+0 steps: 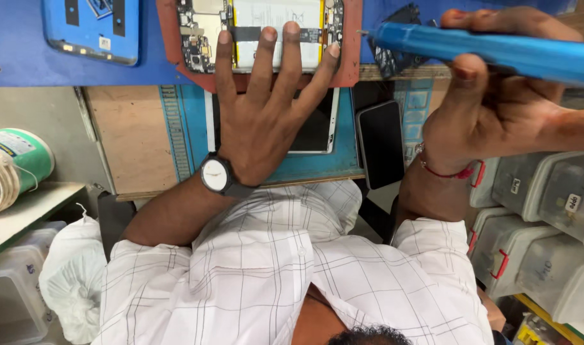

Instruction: The person sits at a repair bench holding an opened smartphone, working on its internal components by hand, prying at the battery and small parts, and turning the device over. They then place the phone body on the bench and use a blue heat gun to warm the exposed battery while holding it in place.

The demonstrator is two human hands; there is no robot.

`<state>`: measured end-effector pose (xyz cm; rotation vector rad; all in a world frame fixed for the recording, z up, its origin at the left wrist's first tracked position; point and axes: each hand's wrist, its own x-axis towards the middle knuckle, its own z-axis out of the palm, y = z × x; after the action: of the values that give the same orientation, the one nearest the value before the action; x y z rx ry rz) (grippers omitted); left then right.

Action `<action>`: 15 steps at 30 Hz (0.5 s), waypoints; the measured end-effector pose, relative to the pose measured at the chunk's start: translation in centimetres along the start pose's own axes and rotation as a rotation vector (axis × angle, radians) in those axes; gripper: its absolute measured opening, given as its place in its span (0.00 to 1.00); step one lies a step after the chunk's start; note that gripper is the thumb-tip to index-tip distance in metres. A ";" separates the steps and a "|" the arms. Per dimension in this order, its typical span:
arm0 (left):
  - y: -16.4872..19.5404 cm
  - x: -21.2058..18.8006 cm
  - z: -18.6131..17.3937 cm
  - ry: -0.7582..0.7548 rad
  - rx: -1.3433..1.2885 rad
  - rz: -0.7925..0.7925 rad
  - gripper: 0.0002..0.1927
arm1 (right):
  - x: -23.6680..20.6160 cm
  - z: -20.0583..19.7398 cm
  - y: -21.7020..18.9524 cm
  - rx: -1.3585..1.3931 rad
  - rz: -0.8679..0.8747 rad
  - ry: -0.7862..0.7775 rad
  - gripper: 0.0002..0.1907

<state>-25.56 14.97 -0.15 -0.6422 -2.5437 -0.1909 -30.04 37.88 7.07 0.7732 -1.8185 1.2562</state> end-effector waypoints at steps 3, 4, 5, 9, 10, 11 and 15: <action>0.0 0.6 -0.2 -0.022 0.029 -0.009 0.28 | 0.4 0.6 1.0 -0.007 -0.003 -0.054 0.43; 0.1 0.8 -0.2 -0.033 0.048 -0.013 0.28 | 0.6 0.7 1.5 -0.012 -0.004 -0.074 0.43; 0.2 1.0 -0.2 -0.044 0.067 -0.018 0.28 | 0.7 0.8 1.9 -0.018 -0.005 -0.093 0.42; 0.2 1.9 0.2 -0.049 0.149 -0.023 0.30 | 1.4 0.6 3.4 -0.032 -0.041 -0.149 0.39; 0.2 2.1 0.2 -0.049 0.136 -0.028 0.30 | 1.5 0.6 3.4 -0.038 -0.036 -0.167 0.39; 0.2 2.4 0.3 -0.048 0.123 -0.034 0.30 | 1.5 0.5 3.4 -0.044 -0.032 -0.185 0.39; 0.5 3.0 0.2 -0.064 0.028 -0.074 0.28 | 1.3 0.6 3.2 -0.066 0.095 -0.196 0.39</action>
<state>-27.67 16.66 1.17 -0.5527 -2.6292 -0.1622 -33.49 38.30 6.51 0.8051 -2.0656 1.2084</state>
